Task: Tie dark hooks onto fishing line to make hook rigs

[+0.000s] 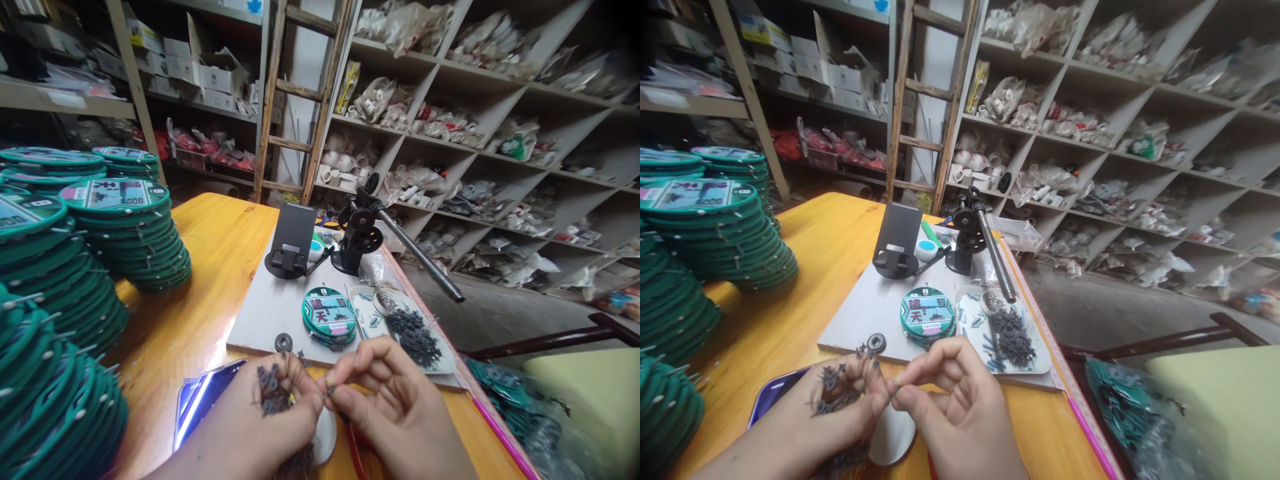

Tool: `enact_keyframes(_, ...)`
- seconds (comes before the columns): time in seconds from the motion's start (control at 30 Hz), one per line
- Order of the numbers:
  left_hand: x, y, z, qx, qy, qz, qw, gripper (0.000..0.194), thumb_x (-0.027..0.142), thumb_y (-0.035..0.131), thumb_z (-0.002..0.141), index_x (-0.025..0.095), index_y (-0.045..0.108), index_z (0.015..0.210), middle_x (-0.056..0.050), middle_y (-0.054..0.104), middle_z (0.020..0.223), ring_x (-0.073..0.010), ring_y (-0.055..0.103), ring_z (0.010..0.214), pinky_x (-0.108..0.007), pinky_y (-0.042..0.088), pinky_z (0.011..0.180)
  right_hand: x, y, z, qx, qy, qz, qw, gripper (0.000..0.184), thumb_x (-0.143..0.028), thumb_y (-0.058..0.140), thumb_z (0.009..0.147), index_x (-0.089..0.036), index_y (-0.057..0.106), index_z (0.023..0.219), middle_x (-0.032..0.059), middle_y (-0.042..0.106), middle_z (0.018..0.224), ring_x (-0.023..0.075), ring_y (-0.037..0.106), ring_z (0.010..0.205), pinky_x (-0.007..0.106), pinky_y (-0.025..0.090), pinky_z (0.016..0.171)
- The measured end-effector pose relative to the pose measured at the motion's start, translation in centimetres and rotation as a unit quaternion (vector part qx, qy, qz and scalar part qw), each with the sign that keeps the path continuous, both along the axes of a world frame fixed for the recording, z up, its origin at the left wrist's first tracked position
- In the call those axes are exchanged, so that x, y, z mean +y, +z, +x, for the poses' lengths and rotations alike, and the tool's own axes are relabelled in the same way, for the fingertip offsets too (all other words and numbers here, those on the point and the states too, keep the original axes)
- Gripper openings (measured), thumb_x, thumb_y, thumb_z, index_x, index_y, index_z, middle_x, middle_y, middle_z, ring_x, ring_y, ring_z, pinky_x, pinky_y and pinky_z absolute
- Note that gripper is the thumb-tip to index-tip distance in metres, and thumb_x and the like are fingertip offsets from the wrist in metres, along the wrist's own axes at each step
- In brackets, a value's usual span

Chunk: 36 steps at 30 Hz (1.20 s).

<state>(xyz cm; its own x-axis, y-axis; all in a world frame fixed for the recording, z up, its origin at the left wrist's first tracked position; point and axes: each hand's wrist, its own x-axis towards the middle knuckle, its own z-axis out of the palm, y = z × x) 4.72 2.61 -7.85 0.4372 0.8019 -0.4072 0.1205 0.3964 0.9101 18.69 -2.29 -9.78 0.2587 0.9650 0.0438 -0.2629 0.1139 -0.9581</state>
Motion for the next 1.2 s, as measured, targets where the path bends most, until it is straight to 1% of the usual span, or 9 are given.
enact_keyframes(0.2,-0.1,-0.3,-0.3,-0.044,-0.019,-0.046,0.998,0.038,0.049,0.071,0.064,0.017,0.052,0.074,0.001,0.054,0.073,-0.0146,0.044,0.07,-0.027,0.035,0.064,-0.2,-0.1,-0.1,-0.001,0.001,0.003,1.0,0.027,-0.025,0.083,0.075,-0.021,0.056,0.078,-0.0027,0.072,0.077,0.0084,0.066,0.071,0.014,0.052,0.066)
enact_keyframes(0.33,-0.2,-0.2,-0.5,-0.041,-0.001,-0.047,0.998,0.037,0.047,0.072,0.062,0.017,0.052,0.073,0.003,0.051,0.07,-0.0128,0.042,0.067,-0.025,0.033,0.061,-0.1,-0.1,-0.1,0.006,0.0,0.013,1.0,0.029,-0.024,0.083,0.075,-0.022,0.054,0.078,-0.0027,0.072,0.078,0.0074,0.065,0.069,0.014,0.053,0.066)
enact_keyframes(0.47,-0.1,0.0,-0.4,-0.056,0.021,-0.055,0.997,0.036,0.044,0.074,0.061,0.018,0.05,0.068,0.004,0.048,0.067,-0.0132,0.043,0.07,-0.025,0.035,0.064,0.0,0.4,0.3,0.006,-0.04,0.029,0.999,0.031,-0.023,0.082,0.076,-0.023,0.051,0.078,-0.0046,0.071,0.077,0.0093,0.067,0.073,0.017,0.056,0.068)
enact_keyframes(0.63,0.1,-0.2,-0.5,-0.072,0.008,-0.06,0.996,0.037,0.046,0.074,0.065,0.017,0.053,0.074,0.003,0.05,0.071,-0.0137,0.043,0.07,-0.028,0.035,0.066,0.1,0.7,0.5,-0.017,-0.056,0.02,0.998,0.024,-0.028,0.082,0.075,-0.023,0.059,0.081,-0.0035,0.068,0.078,0.0115,0.067,0.077,0.019,0.058,0.07)
enact_keyframes(0.73,0.3,-0.6,-0.7,-0.099,0.006,-0.052,0.994,0.033,0.045,0.072,0.071,0.017,0.054,0.076,0.002,0.053,0.072,-0.0148,0.046,0.071,-0.031,0.038,0.069,-0.1,0.7,0.4,-0.024,-0.042,-0.005,0.999,0.021,-0.034,0.08,0.077,-0.023,0.064,0.085,-0.0021,0.065,0.079,0.0115,0.065,0.073,0.018,0.055,0.069)
enact_keyframes(0.87,0.6,-1.2,-0.8,-0.134,0.004,-0.053,0.99,0.028,0.041,0.07,0.077,0.017,0.055,0.072,0.004,0.052,0.064,-0.0106,0.045,0.061,-0.025,0.034,0.058,-0.5,0.4,0.5,0.001,0.006,-0.037,0.999,0.021,-0.039,0.075,0.081,-0.023,0.066,0.091,-0.0009,0.064,0.077,0.0102,0.062,0.068,0.017,0.048,0.064)
enact_keyframes(1.0,0.7,-1.0,-1.0,-0.186,0.018,-0.097,0.978,0.029,0.04,0.077,0.072,0.018,0.059,0.072,0.005,0.055,0.059,-0.0096,0.048,0.06,-0.022,0.038,0.059,-0.8,0.2,0.5,0.023,0.049,-0.074,0.996,0.021,-0.043,0.073,0.082,-0.024,0.067,0.09,-0.0014,0.061,0.071,0.0102,0.058,0.064,0.017,0.044,0.058)
enact_keyframes(1.1,0.5,-0.3,-1.2,-0.217,0.036,-0.143,0.965,0.031,0.038,0.084,0.065,0.018,0.061,0.072,0.005,0.058,0.059,-0.0092,0.051,0.062,-0.02,0.041,0.064,-0.8,0.2,0.2,0.013,0.067,-0.058,0.996,0.022,-0.044,0.07,0.085,-0.022,0.067,0.088,-0.0025,0.058,0.068,0.0096,0.057,0.063,0.019,0.043,0.061)
enact_keyframes(1.2,0.2,0.3,-1.4,-0.262,0.034,-0.156,0.952,0.031,0.035,0.087,0.061,0.018,0.063,0.071,0.006,0.058,0.057,-0.0077,0.05,0.059,-0.018,0.04,0.061,-0.8,0.2,0.0,-0.009,0.075,-0.034,0.997,0.023,-0.043,0.068,0.086,-0.02,0.066,0.086,-0.0037,0.057,0.065,0.007,0.055,0.057,0.017,0.041,0.058)
